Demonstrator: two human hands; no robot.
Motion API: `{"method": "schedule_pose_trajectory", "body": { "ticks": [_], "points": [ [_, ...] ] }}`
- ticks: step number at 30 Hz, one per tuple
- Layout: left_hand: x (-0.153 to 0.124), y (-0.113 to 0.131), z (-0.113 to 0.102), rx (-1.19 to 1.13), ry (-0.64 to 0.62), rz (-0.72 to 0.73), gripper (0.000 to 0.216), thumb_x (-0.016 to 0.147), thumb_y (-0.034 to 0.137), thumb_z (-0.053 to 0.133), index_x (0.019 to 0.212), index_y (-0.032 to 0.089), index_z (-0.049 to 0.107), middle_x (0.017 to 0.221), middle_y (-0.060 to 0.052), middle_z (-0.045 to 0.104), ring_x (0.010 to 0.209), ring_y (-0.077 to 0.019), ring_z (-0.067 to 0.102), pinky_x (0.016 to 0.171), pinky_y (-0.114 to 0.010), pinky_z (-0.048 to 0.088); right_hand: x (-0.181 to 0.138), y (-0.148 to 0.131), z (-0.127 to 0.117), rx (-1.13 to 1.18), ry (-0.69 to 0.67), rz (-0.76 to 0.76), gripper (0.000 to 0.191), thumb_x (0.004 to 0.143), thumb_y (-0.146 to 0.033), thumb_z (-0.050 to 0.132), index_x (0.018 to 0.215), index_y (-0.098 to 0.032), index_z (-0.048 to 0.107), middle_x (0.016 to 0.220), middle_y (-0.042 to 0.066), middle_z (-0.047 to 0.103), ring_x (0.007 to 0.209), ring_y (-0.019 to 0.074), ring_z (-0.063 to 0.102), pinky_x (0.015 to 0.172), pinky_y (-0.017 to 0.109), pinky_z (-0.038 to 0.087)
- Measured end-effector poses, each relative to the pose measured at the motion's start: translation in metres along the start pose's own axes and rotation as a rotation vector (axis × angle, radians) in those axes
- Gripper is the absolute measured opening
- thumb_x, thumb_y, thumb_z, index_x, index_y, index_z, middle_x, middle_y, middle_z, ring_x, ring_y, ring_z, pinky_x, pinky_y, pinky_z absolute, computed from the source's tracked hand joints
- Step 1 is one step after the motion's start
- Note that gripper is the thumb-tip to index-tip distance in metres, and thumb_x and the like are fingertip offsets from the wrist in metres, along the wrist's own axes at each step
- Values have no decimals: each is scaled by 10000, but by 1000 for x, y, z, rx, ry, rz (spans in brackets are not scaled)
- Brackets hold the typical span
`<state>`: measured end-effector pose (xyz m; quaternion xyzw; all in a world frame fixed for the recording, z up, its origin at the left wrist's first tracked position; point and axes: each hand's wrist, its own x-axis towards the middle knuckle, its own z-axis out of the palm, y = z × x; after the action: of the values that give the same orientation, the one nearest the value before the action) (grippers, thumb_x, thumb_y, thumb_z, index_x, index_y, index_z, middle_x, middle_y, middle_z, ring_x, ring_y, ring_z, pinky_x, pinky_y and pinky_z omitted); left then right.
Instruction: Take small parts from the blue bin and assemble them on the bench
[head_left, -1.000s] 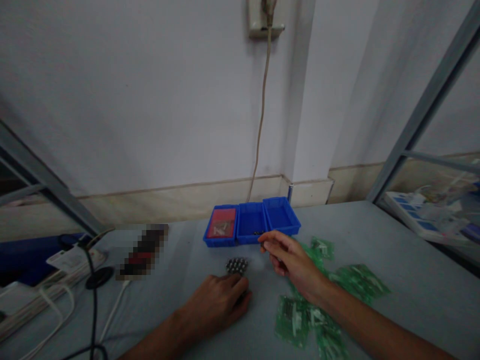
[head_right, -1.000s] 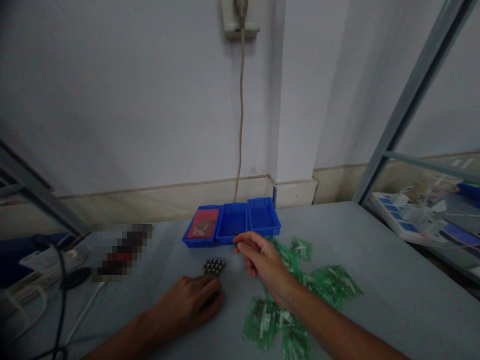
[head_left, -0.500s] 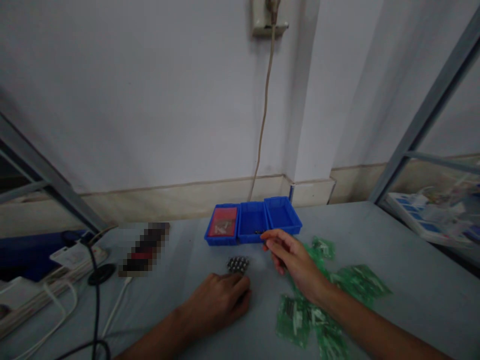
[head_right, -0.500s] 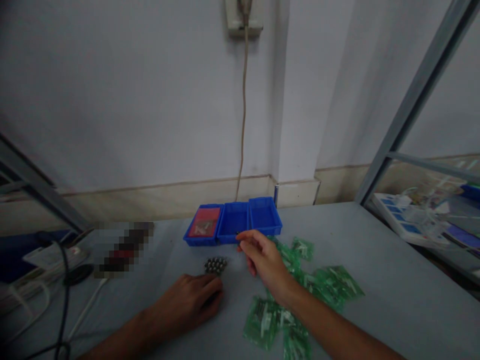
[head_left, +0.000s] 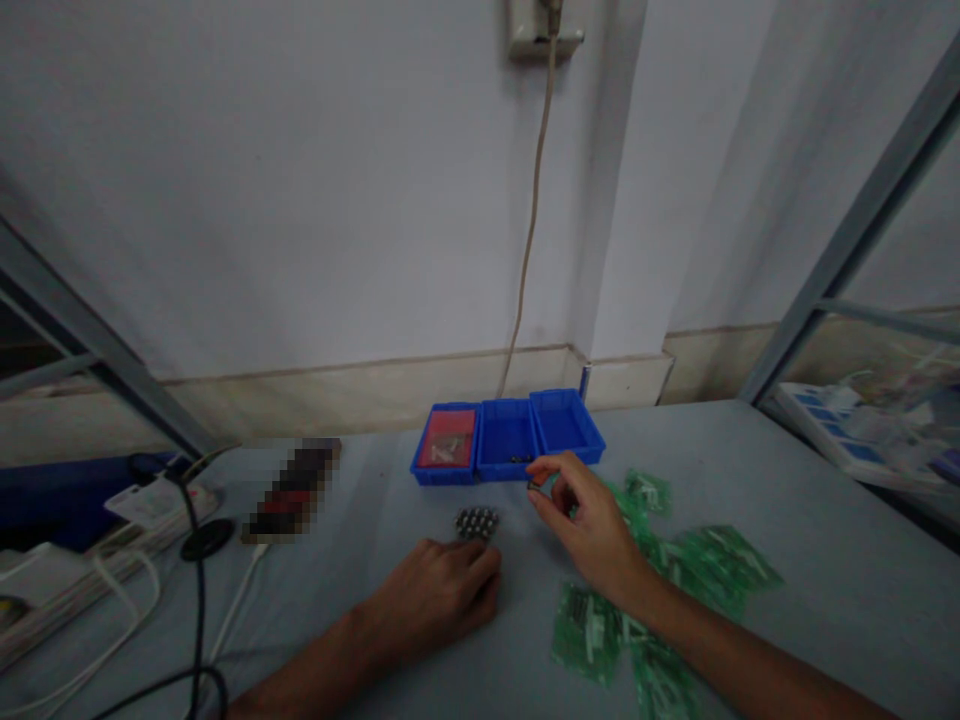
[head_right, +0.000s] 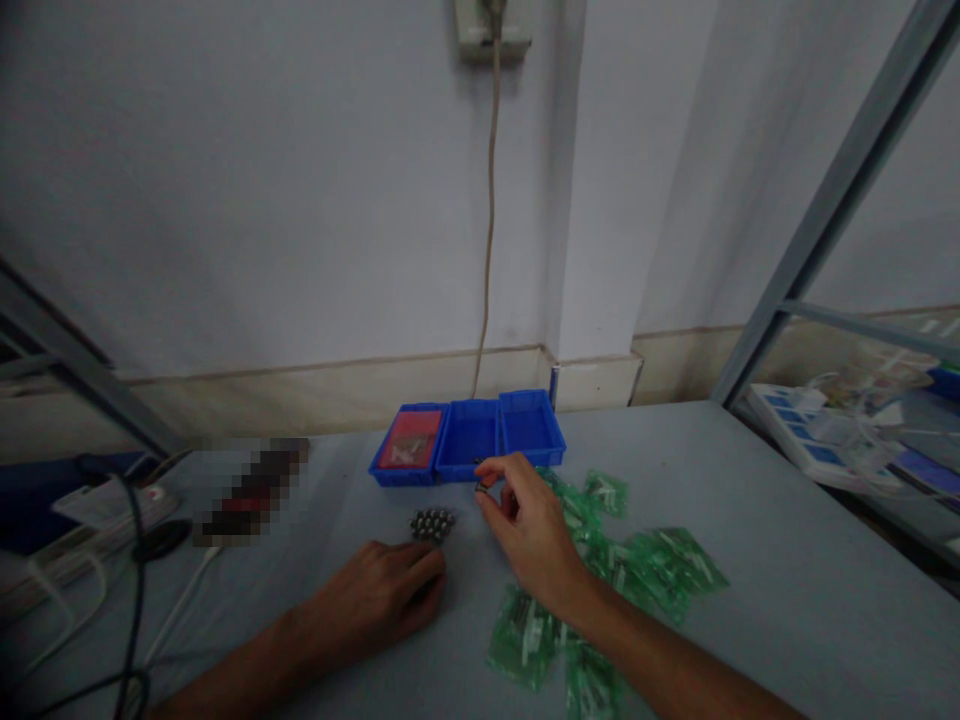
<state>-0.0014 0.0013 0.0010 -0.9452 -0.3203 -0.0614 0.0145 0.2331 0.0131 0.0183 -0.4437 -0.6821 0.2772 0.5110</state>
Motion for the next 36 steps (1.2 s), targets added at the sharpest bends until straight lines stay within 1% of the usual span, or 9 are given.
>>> {"method": "schedule_pose_trajectory", "body": {
  "ticks": [4,7,10,15,19,26,29,32,36],
  "points": [
    [0,1,-1,7,-7,11,44,974,165,518,956,205,522,846,-6,677,651,-165,661,565,-251,497,3,1,0,83,16,67,201,908,-232,690,1106,-263,680,985,25,649,679,157,526,630,293,429],
    [0,2,-3,11,-21,5,48,970,163,529,953,208,521,853,-4,680,663,-168,668,580,-254,511,6,1,-1,280,-44,234,220,916,-356,707,1102,-247,667,948,18,652,589,124,494,521,262,382],
    [0,2,-3,23,-9,10,50,969,164,533,949,208,519,850,-5,684,665,-169,670,584,-254,513,7,1,-1,560,-123,414,291,937,-472,672,1092,-226,660,839,-1,623,497,87,411,432,227,274],
    [-1,-1,2,28,51,53,60,964,151,525,950,207,507,819,-1,672,640,-155,652,558,-235,493,7,3,-2,951,-197,593,279,861,-410,783,1002,-192,682,628,-85,389,464,51,227,430,210,157],
    [-2,-2,6,25,109,81,84,968,135,484,926,208,493,774,2,647,606,-154,634,535,-235,486,8,6,-4,1032,-205,609,263,851,-362,795,1014,-181,695,639,-79,389,482,54,223,437,215,155],
    [-2,-3,5,-19,131,82,107,985,134,459,914,206,497,761,3,636,601,-132,621,556,-208,489,9,6,-6,916,-170,575,268,868,-408,770,1003,-191,690,638,-76,406,476,60,235,439,221,164],
    [-1,-2,2,-18,119,69,106,985,151,463,905,204,506,762,3,644,589,-126,612,551,-203,482,8,4,-5,766,-139,511,288,908,-456,716,1053,-211,678,724,-40,526,477,67,308,435,221,211],
    [0,-1,-1,-25,85,63,92,983,164,489,905,202,518,782,-1,658,604,-134,623,549,-210,480,6,1,-4,483,-85,356,261,939,-446,681,1099,-240,677,870,5,625,536,105,436,464,244,315],
    [0,0,-4,-33,76,63,86,993,176,497,918,201,530,786,-3,659,612,-139,627,557,-217,482,3,-3,-5,101,-7,50,154,971,-335,660,1096,-267,720,1006,47,662,782,191,578,681,309,447]
  ]
}}
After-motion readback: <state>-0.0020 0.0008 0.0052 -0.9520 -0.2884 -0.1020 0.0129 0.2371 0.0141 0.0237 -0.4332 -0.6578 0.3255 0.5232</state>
